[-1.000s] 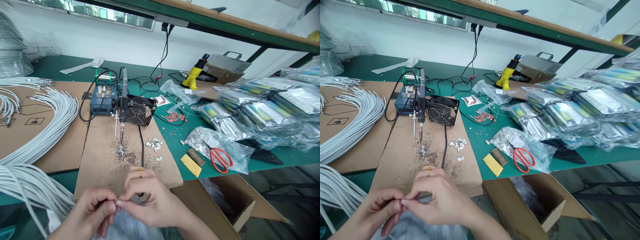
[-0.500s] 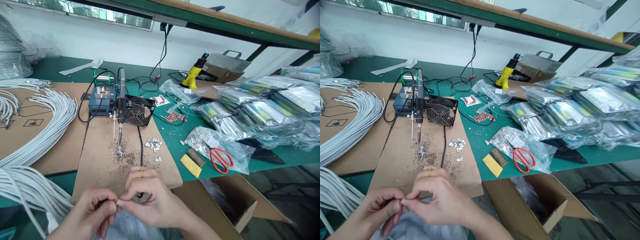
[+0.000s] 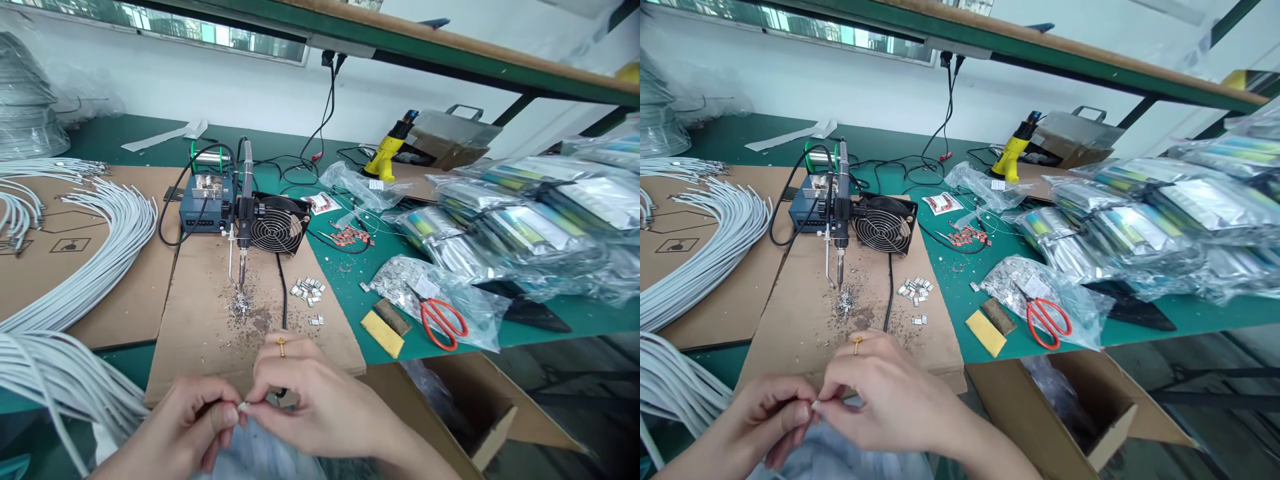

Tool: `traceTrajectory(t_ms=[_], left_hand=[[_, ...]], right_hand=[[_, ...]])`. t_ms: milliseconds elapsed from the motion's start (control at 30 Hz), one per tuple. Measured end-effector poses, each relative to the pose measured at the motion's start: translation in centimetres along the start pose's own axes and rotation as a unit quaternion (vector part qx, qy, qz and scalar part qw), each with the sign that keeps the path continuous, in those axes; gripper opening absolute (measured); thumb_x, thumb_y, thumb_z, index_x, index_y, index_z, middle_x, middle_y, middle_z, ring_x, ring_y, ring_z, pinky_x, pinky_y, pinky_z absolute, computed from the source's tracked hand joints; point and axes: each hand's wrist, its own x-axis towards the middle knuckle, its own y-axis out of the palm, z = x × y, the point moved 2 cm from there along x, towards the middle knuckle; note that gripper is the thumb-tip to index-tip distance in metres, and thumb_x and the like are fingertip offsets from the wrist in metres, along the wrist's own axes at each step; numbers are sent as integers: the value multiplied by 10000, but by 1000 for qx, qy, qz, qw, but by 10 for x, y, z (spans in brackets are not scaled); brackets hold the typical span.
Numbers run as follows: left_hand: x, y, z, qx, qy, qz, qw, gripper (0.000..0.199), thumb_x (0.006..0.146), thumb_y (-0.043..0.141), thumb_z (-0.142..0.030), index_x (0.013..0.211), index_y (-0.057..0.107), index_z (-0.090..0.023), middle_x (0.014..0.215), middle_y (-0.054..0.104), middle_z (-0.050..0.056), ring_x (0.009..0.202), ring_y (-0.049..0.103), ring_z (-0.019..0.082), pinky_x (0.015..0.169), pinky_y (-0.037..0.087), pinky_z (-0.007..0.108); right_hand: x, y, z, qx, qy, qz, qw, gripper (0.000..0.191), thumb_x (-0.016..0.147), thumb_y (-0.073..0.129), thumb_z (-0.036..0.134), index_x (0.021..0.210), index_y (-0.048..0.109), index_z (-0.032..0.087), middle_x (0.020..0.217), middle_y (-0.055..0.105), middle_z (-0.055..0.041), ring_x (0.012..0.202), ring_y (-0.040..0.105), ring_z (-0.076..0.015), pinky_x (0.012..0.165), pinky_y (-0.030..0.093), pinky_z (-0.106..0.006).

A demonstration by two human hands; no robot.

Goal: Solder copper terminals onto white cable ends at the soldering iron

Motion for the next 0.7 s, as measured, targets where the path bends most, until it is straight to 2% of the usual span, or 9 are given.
traceTrajectory(t_ms=[100,233,300,367,433,467,533,600,700], left_hand=[[0,-1,3,-36,-19,1,999,598,644,690,-736,609,662,-139,481,520,-49,376,399,52,412,279,169],[0,-1,6,-122,-53,33,991,536,598,779,-667,607,682,-140,452,558,-42,340,421,31,378,278,136],[0,1,7,-169,-57,57,982,498,595,811,-625,594,687,-143,445,571,-36,335,445,27,364,272,120],[1,4,6,-206,-52,68,975,464,599,834,-587,579,686,-148,446,588,-27,336,472,31,354,282,114],[1,6,5,-223,-44,53,972,454,587,849,-574,581,686,-150,456,610,-17,336,499,46,354,305,122],[1,5,4,-220,-35,32,974,457,575,855,-574,584,686,-150,468,620,-15,339,511,54,359,321,131],[-1,4,1,-190,-4,-27,981,463,565,857,-582,582,680,-154,468,609,-25,355,522,69,387,363,153],[-4,1,-1,-141,29,-83,986,463,584,839,-600,580,674,-167,442,582,-39,379,519,80,426,398,174],[-7,-2,-2,-71,57,-120,989,441,629,808,-605,586,682,-185,452,566,-45,420,529,97,466,415,189]], right_hand=[[-1,5,-4,32,-29,-38,998,174,837,666,158,673,619,189,612,575,28,606,524,-134,680,430,-281],[0,21,-12,173,-58,-127,975,218,834,699,204,632,617,196,595,608,10,549,557,-124,590,445,-260],[1,34,-15,230,-72,-178,954,266,804,752,256,592,600,202,571,607,6,509,545,-124,538,437,-257],[3,46,-19,301,-60,-246,920,331,783,781,352,568,577,205,543,576,12,461,503,-116,479,409,-247],[2,54,-23,358,-34,-290,887,364,781,773,434,570,585,204,536,541,17,450,470,-111,446,381,-234],[2,56,-24,372,-21,-296,880,359,774,777,461,588,612,201,542,536,17,460,466,-112,448,376,-232],[-1,54,-26,363,18,-293,885,316,723,822,487,675,694,201,577,559,14,501,470,-116,472,368,-231],[-5,46,-26,316,70,-285,902,317,676,856,494,766,748,210,611,589,11,529,468,-120,484,345,-232],[-8,33,-19,235,95,-245,936,239,719,843,423,763,762,202,606,622,5,546,502,-129,513,361,-245]])
